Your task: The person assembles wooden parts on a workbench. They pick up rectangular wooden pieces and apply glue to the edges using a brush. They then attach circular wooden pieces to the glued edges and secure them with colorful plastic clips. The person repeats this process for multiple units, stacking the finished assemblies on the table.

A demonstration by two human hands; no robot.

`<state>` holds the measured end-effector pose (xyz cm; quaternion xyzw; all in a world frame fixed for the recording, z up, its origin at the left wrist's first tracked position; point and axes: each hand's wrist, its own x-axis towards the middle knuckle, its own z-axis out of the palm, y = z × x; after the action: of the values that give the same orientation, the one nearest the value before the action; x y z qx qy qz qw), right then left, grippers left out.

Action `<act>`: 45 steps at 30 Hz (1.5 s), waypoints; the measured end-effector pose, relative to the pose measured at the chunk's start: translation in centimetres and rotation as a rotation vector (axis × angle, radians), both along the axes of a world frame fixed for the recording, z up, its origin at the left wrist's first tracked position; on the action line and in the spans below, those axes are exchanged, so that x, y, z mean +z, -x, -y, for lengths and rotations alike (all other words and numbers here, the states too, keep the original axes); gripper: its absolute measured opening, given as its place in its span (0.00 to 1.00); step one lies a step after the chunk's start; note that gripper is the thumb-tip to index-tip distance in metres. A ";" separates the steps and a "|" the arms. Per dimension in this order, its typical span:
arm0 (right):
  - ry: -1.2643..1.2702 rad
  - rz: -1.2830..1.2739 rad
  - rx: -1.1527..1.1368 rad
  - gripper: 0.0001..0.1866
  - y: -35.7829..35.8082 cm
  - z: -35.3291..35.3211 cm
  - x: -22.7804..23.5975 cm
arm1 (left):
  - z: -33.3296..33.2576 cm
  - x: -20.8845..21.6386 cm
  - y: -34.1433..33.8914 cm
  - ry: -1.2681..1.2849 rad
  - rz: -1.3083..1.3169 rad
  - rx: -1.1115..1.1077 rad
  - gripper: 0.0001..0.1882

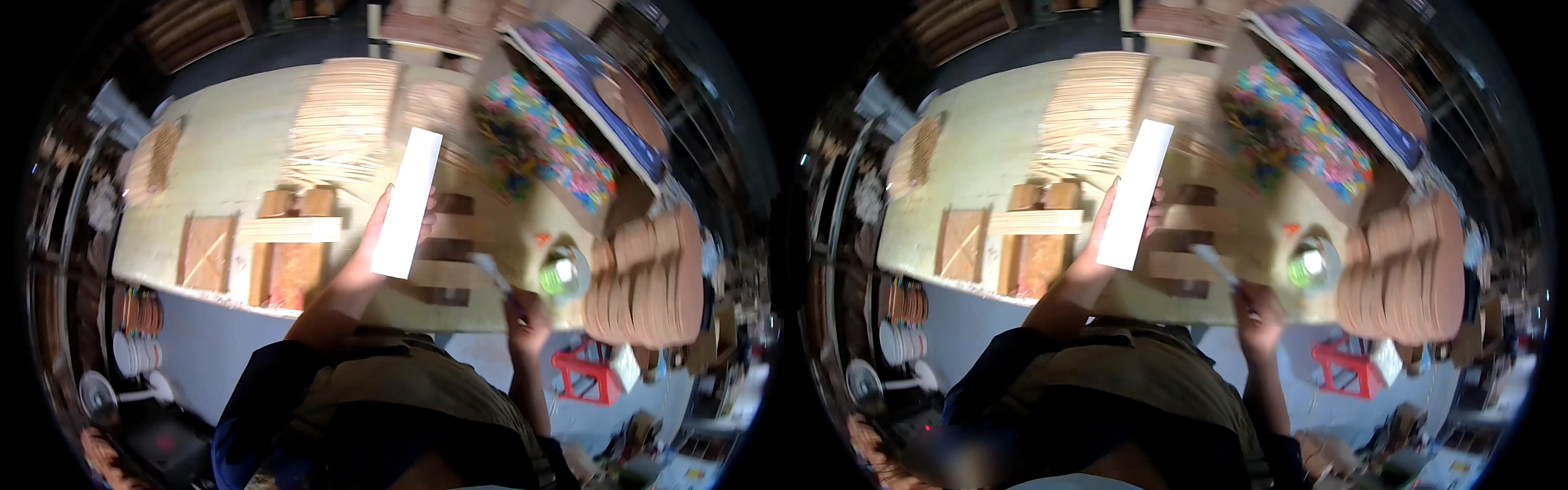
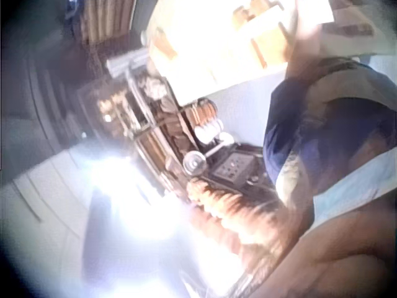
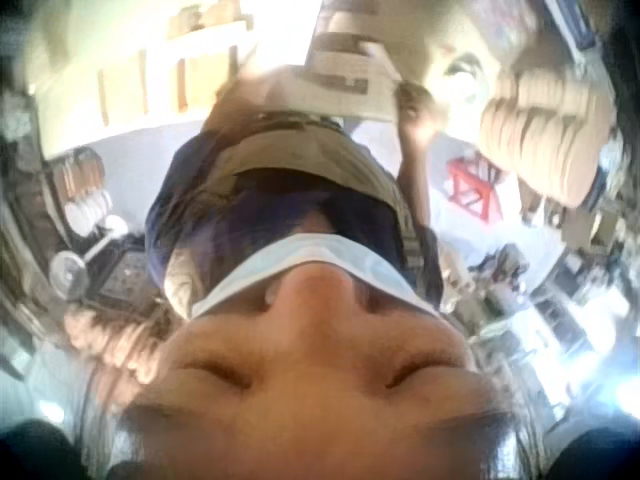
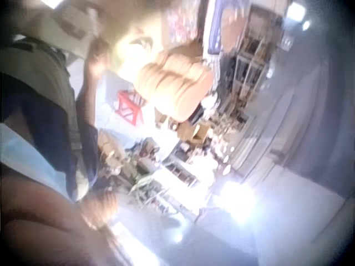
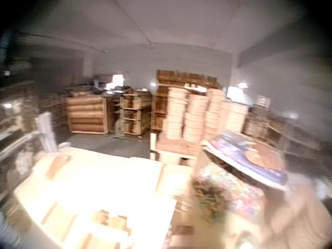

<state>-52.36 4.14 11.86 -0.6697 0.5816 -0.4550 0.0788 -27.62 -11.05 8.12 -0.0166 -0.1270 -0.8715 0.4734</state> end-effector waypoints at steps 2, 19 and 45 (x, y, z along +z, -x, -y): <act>-0.042 0.209 -0.118 0.09 2.2 -0.1 -3.4 | 0.1 -0.6 -4.6 -0.021 -0.049 0.137 0.31; -0.275 0.557 0.129 0.10 -6.9 5.2 -3.8 | -7.6 -14.2 -39.3 -0.346 0.008 1.149 0.24; -0.297 0.461 0.162 0.12 -11.8 4.3 -5.3 | -2.9 -12.8 -37.7 -0.948 1.444 1.910 0.14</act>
<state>-40.53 -0.18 6.53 -0.5739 0.5534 -0.4972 0.3423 10.10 -8.18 -4.66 0.7225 0.0059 0.0397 0.6903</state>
